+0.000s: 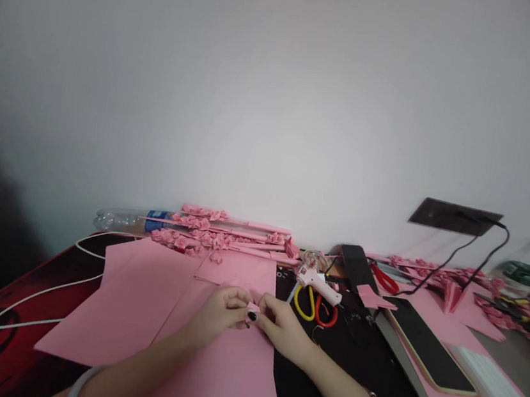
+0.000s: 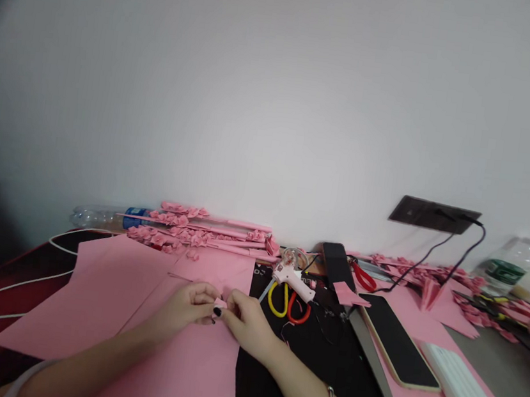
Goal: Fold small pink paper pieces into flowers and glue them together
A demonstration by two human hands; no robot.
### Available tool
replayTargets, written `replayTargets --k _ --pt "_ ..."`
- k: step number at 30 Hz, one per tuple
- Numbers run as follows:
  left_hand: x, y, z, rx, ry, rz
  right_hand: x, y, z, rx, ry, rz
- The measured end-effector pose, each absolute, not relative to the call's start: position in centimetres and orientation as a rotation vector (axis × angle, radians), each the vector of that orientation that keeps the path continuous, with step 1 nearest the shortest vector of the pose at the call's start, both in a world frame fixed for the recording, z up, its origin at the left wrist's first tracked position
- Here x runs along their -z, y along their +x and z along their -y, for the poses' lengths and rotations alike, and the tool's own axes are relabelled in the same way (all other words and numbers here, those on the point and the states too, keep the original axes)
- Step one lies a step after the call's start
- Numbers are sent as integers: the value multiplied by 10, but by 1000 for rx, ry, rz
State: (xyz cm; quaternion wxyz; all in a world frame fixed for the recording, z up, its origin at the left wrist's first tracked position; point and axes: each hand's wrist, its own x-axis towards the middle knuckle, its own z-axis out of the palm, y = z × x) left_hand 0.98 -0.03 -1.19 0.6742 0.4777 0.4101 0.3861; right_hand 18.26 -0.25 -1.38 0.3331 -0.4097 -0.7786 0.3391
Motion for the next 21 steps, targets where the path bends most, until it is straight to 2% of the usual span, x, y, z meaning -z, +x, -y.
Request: replayTargets --k 7,17,21 --pt "16 9 -1 -902 1120 -880 12 185 3 -934 -1042 2021" --pt "18 11 -2 -943 1120 -888 10 182 6 -663 -1110 2104" --pt "12 12 -1 -971 1132 -925 13 181 7 -668 -1134 2055"
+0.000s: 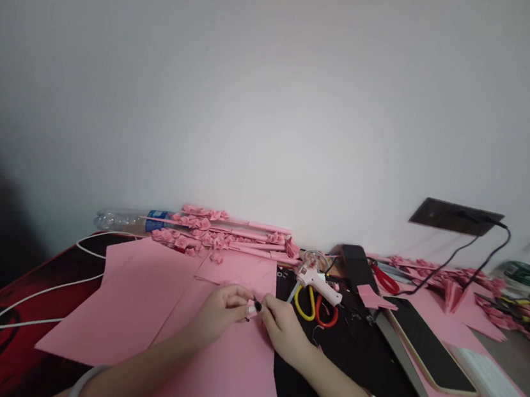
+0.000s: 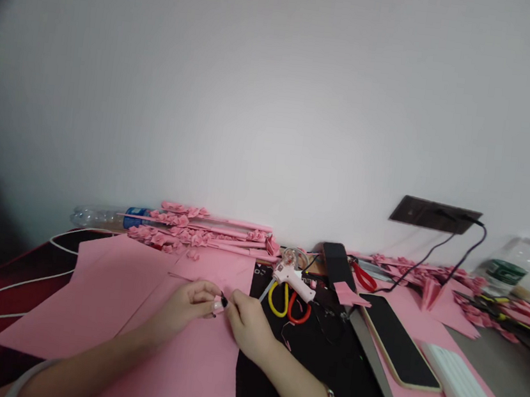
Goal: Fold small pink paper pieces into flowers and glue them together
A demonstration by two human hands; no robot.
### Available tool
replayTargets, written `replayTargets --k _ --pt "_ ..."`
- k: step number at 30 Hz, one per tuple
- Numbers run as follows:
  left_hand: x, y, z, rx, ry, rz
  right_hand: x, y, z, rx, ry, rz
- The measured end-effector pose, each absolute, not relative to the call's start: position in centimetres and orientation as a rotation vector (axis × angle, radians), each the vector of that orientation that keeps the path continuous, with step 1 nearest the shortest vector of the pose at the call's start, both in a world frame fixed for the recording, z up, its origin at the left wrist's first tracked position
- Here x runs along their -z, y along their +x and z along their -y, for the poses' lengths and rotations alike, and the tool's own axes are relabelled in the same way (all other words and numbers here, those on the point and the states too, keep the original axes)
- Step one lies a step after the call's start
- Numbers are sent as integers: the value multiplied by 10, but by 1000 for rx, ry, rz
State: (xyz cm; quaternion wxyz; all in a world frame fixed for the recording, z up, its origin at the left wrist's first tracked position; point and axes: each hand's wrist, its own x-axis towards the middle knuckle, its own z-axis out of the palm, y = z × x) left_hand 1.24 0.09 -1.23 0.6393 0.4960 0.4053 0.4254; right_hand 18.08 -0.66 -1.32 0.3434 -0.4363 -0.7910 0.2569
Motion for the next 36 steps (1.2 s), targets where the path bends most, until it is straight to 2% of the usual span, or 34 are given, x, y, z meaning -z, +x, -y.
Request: replayTargets --k 8,36 --pt "20 13 -3 -978 1123 -944 16 178 9 -770 -1169 1926" --pt "10 12 -1 -1022 1209 -898 15 180 8 -604 -1078 2068"
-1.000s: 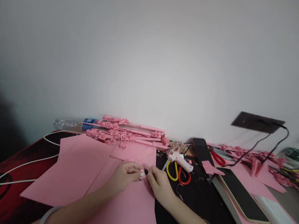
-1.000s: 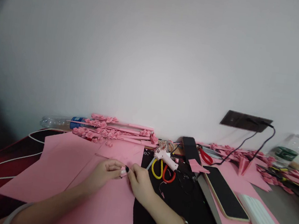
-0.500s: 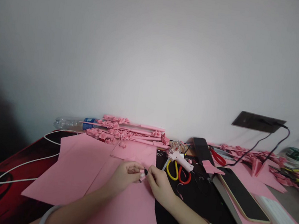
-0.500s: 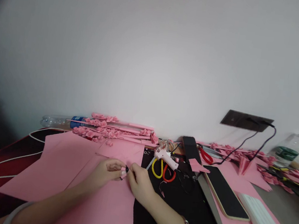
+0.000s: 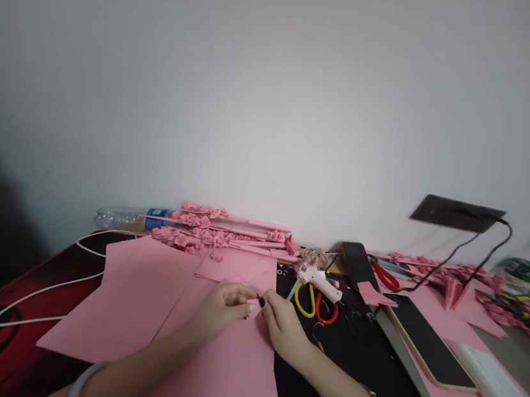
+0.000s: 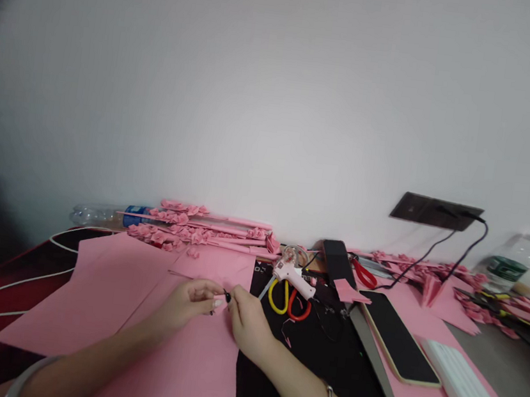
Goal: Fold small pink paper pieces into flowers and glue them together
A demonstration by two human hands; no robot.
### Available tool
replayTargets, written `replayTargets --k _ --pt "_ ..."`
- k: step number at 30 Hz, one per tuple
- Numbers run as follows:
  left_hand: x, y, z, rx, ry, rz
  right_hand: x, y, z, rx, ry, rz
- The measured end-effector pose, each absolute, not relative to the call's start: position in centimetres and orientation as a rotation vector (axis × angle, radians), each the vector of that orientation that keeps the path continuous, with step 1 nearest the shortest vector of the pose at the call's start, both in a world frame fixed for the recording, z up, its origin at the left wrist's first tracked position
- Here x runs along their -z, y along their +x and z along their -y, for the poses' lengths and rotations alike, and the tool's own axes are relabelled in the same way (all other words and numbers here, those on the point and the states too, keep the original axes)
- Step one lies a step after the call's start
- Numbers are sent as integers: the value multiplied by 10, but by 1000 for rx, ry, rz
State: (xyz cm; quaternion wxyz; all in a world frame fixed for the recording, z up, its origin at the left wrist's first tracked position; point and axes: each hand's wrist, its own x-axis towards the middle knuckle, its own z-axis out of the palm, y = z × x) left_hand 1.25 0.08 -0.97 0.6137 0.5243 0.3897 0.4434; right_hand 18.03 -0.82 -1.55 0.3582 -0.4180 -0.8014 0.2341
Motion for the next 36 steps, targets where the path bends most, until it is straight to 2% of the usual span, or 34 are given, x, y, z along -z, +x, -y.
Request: replayTargets --k 10,29,36 --pt "15 11 3 -837 1150 -893 17 185 2 -624 -1115 1989" --pt "5 13 3 -870 1012 -949 12 182 2 -760 -1066 1782" --pt "2 14 4 -837 1014 -982 11 183 2 -670 -1058 1804"
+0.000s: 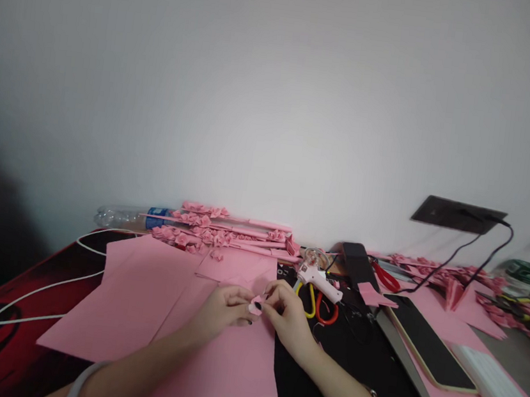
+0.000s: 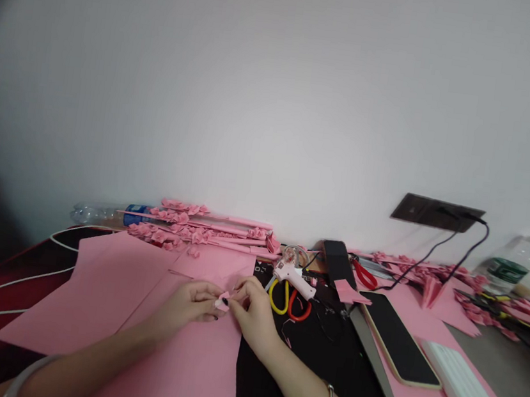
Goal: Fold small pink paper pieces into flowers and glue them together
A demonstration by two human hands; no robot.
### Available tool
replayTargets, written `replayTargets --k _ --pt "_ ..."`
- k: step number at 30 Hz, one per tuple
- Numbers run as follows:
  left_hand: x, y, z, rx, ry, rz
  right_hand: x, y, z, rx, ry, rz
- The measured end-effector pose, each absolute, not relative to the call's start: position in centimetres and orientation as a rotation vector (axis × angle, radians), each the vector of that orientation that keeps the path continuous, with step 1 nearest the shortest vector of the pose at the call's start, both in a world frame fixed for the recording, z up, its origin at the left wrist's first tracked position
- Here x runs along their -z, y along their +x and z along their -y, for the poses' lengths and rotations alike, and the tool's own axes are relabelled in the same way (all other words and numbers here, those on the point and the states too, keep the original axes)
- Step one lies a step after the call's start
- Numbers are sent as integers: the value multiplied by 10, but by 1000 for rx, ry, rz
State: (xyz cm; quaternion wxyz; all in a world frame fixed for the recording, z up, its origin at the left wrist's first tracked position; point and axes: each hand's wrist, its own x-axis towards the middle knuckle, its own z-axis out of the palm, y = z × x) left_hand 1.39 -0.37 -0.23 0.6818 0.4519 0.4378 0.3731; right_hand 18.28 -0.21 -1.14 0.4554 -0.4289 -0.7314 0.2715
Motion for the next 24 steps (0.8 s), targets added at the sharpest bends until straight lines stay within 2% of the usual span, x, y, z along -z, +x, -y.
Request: replayTargets --k 24 --pt "9 12 1 -923 1045 -923 7 183 7 -580 -979 1879"
